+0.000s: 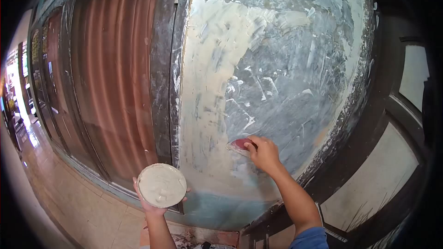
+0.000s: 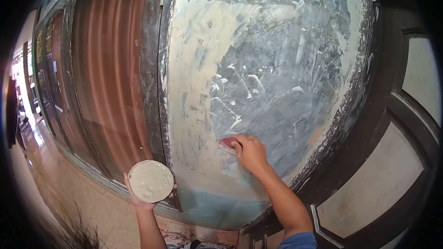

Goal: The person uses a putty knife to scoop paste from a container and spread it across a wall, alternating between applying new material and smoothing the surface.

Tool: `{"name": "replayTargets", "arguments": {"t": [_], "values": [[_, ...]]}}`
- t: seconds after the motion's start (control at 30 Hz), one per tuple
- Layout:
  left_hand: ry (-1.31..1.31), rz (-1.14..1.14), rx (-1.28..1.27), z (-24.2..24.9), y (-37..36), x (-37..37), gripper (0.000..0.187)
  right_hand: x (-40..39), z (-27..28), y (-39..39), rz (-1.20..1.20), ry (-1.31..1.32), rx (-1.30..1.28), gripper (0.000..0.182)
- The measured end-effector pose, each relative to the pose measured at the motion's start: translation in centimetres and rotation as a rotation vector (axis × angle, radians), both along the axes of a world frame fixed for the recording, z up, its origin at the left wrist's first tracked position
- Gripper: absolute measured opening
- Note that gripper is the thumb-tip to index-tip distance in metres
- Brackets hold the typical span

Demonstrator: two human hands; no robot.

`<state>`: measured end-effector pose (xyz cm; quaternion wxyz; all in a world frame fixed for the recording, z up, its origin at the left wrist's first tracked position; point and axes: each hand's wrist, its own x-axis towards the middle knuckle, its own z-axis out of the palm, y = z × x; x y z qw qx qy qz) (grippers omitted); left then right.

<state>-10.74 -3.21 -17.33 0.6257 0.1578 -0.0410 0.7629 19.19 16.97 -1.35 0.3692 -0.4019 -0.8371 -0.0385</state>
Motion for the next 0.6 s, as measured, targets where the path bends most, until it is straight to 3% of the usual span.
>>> {"name": "replayTargets", "arguments": {"t": [0.3,0.4,0.6], "values": [[0.085,0.024,-0.018,-0.4,0.5,0.2,0.109,-0.3,-0.1,-0.8,-0.02,-0.071,-0.001,0.019],[0.112,0.033,-0.02,-1.0,0.7,-0.3,0.109,-0.2,0.4,-0.5,-0.025,0.059,0.056,0.017],[0.111,0.045,-0.024,-1.0,0.7,-0.3,0.109,-0.4,-2.1,-0.3,0.128,0.073,0.163,0.016]]}}
